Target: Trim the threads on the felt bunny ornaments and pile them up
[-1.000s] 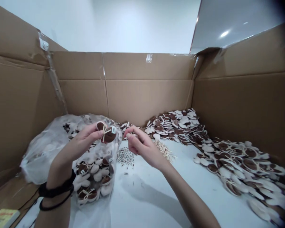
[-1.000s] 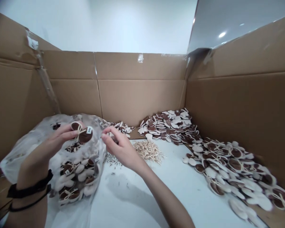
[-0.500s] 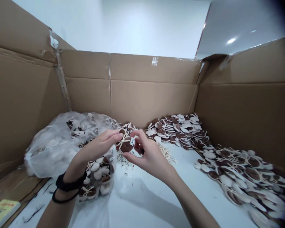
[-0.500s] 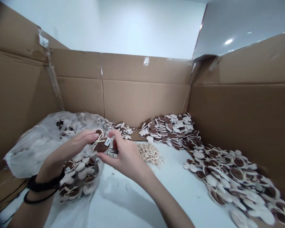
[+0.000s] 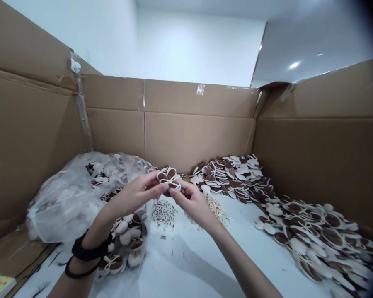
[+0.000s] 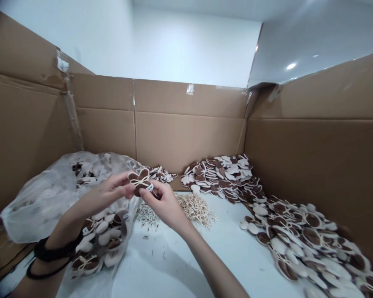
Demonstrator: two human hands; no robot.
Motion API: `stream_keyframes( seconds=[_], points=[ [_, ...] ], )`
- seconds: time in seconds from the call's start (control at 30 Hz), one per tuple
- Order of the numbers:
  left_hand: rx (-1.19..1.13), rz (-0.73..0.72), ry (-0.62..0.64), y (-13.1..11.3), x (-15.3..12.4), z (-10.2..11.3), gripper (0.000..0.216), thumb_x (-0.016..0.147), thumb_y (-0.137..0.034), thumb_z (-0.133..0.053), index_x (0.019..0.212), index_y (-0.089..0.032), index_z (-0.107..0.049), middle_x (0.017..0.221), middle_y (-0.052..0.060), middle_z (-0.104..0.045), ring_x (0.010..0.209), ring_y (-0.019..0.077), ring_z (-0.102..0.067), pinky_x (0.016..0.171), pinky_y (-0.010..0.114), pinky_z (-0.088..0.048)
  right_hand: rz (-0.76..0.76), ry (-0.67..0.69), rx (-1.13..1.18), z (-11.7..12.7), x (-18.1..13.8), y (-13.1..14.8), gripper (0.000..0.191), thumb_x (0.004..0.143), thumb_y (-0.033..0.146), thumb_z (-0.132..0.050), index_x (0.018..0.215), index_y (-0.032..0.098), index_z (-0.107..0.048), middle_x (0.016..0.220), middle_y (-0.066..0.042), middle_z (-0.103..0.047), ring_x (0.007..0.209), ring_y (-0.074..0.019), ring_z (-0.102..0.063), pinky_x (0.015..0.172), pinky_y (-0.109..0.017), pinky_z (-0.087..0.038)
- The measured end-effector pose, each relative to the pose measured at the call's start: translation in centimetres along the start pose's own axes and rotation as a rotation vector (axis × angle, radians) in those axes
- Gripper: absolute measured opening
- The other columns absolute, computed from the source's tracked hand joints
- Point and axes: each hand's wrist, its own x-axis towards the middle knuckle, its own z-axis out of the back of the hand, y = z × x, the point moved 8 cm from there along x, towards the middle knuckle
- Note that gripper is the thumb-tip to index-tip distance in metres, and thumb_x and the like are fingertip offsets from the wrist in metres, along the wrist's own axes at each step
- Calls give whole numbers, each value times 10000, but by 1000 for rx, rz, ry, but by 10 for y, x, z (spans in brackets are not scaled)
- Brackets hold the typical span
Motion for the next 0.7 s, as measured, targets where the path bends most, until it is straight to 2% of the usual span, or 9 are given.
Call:
stream_keyframes(
  seconds=[0.07, 0.23, 0.37, 0.5, 0.57, 0.7],
  points=[
    [25, 37, 0, 4, 1, -1, 302, 916, -464, -465, 968, -178, -550, 862, 25, -564, 724, 147, -508, 633, 252, -406, -5, -1, -40, 0, 1, -1, 194, 875, 337, -539, 877, 172, -641, 625, 30, -417, 510, -95, -297, 454, -234, -234],
    [35, 36, -62, 5, 3, 1, 347, 927, -474, -425, 945, -155, -561, 794, 28, -561, 714, 153, -508, 633, 264, -399, -42, -5, -79, 1, 0, -5, 165, 811, 320, -629, 891, 201, -547, 562, 75, -345, 492, -99, -298, 453, -221, -237],
    [-36, 75, -86, 6, 4, 2, 326, 913, -465, -448, 935, -155, -548, 784, 19, -555, 682, 143, -505, 643, 270, -411, 47, -146, -238, 14, -3, -1, 197, 823, 304, -624, 884, 223, -455, 542, 98, -296, 491, -99, -278, 470, -219, -209],
    [-35, 43, -111, 6, 5, 0, 450, 976, -451, -250, 728, -172, -501, 690, 13, -509, 687, 153, -479, 693, 291, -387, 116, -212, -416, 17, -6, 2, 166, 874, 331, -557, 842, 216, -441, 545, 88, -334, 494, -101, -303, 485, -223, -223],
    [-29, 16, -91, 6, 6, -4, 508, 986, -458, -178, 713, -175, -499, 685, 15, -491, 692, 156, -462, 699, 294, -371, 121, -230, -476, 17, -7, 2, 157, 893, 344, -524, 846, 215, -449, 545, 84, -356, 490, -103, -320, 491, -223, -238],
    [5, 32, -74, 7, 6, -7, 405, 962, -493, -316, 777, -181, -496, 724, 11, -475, 707, 159, -460, 692, 293, -362, 134, -229, -530, 15, -6, 5, 183, 914, 342, -475, 793, 214, -427, 549, 69, -406, 489, -106, -356, 499, -226, -249]
  ],
)
